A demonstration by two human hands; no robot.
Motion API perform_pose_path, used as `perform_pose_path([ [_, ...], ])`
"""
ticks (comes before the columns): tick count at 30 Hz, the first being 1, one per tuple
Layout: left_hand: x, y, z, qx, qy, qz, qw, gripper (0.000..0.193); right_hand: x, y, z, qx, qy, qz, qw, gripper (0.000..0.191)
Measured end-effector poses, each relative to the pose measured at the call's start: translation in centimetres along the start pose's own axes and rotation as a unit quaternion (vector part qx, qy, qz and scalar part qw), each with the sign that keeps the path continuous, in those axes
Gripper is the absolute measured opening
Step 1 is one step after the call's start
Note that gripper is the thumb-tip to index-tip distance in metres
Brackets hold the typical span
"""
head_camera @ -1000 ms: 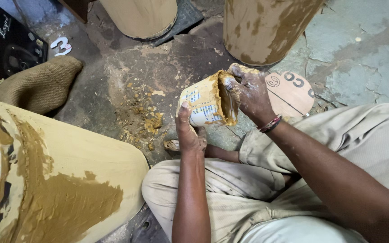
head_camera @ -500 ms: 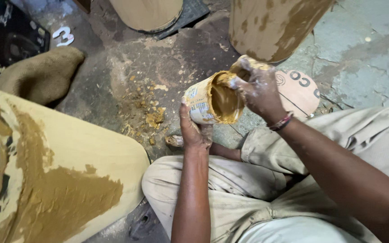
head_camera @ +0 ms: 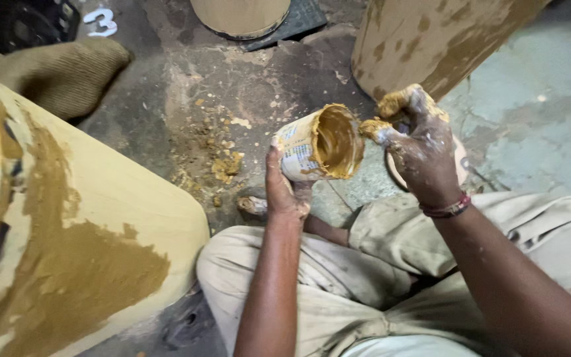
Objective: The person sits on the floor holding a container of brown polish paste, scoops the paste out by hand, and smears it over the surface of a large wooden drum, working the polish around the wood with their fingers.
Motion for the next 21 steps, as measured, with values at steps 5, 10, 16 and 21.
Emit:
perform_pose_path([
  [5,-1.0,-0.1,-0.4,-0.025,0.029,0.019,0.999,0.066,-0.4,-1.0,-1.4,0.013,0.213,0.035,0.976,0.024],
  [10,-1.8,0.0,0.1,-0.01,-0.02,0.014,1.0,0.063,-1.0,-0.9,-3.3,-0.04,0.208,0.049,0.976,0.022],
  [16,-2.2,0.0,0.4,-0.022,-0.006,0.025,0.999,0.062,-0.4,-1.2,-4.2,-0.024,0.237,0.037,0.97,0.015],
  [21,-2.5,-0.1,0.3,-0.007,-0.018,0.033,0.999,0.062,-1.1,-1.4,-4.6,-0.052,0.293,0.066,0.952,0.02],
])
Point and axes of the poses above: each hand's wrist, its own y-axis towards the middle knuckle, its own z-axis out of the palm, x = y × z, the point moved 9 cm from there along y, towards the middle knuckle, and after that the axes turned 2 degrees about z, right-handed, at the moved point
